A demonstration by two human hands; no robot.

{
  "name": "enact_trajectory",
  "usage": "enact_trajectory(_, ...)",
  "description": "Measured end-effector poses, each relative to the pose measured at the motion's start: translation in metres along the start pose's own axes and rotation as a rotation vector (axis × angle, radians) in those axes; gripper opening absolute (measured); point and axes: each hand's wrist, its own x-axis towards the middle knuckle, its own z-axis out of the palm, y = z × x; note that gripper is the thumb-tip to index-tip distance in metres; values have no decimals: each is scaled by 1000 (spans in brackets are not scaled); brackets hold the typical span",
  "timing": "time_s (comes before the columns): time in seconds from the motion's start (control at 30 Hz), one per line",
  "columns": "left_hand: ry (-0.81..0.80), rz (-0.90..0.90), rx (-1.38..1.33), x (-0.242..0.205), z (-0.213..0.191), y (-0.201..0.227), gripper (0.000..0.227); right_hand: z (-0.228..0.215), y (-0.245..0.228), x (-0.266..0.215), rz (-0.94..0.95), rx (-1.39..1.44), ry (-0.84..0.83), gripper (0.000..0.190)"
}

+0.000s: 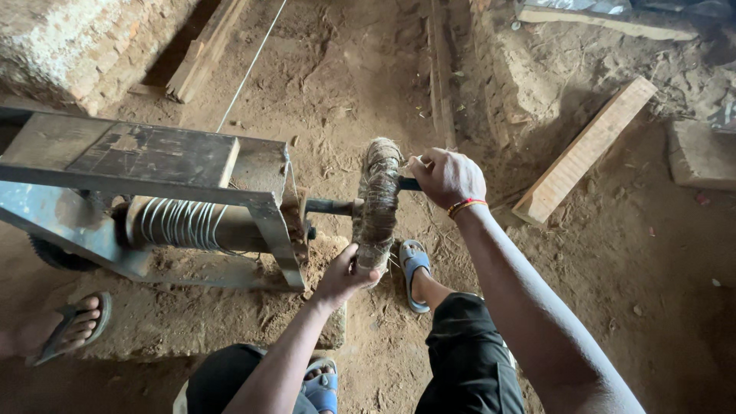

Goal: The person winds a length of rope onto a spindle attached to a manual winding machine by turning the spindle by hand.

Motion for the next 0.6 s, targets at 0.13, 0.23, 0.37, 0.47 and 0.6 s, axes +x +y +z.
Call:
enact_trajectory(0.13,-78,-17,-3,0,-8,-1,111,3,3,8,-2,-12,13,39)
enact_trajectory(0.23,-74,9,38,2,-7,-5,106,5,6,12,-14,-12,17,40)
enact_trajectory(0.37,-72,47,-127,5,1,-12,99,7,9,17,-22,15,-1,40)
enact_trajectory(0.47,-61,35,-189,6,4,-15,96,8,10,24,-3,1,-32,40)
enact_trajectory(0.6,-6,63,-155,6,4,-19,85,11,12,31,1,4,-45,41)
